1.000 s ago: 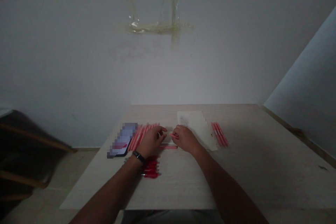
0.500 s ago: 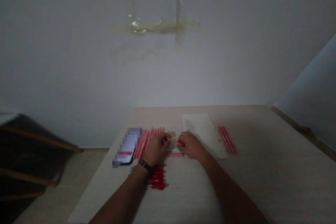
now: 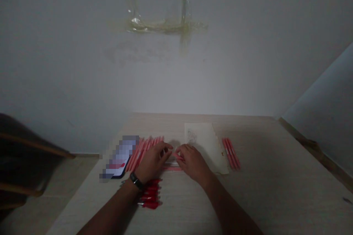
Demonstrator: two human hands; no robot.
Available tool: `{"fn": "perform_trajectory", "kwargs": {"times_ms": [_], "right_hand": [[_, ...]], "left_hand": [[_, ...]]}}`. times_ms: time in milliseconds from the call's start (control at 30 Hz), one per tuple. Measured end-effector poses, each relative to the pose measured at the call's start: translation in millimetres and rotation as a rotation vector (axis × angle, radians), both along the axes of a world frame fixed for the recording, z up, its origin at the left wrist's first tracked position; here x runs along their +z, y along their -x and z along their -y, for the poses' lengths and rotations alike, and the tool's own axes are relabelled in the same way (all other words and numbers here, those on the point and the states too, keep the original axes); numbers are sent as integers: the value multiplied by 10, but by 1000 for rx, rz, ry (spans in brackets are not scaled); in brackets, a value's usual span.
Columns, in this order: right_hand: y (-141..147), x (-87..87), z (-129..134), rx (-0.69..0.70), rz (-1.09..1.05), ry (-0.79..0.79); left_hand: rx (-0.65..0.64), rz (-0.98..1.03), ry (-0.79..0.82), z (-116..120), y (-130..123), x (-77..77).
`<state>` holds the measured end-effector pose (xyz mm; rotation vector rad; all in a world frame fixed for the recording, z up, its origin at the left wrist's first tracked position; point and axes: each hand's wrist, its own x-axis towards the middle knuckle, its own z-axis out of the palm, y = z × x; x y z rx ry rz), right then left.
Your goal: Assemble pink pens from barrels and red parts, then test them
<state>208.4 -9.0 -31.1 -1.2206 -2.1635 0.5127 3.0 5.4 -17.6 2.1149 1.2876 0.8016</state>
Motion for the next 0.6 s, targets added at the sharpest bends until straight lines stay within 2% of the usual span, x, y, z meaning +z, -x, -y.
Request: {"fn": "perform_trajectory", "kwargs": {"times_ms": [100,300,600], "right_hand": [[71,43,111,82,44,-38],[92,20,208,119,40,-38],[6,41,189,52,59,-81]], "left_hand": [[-17,8,-11,39,-8,55],[-23,57,18,126,-9,66],[-48,23,-1,184,-13,143]]}}
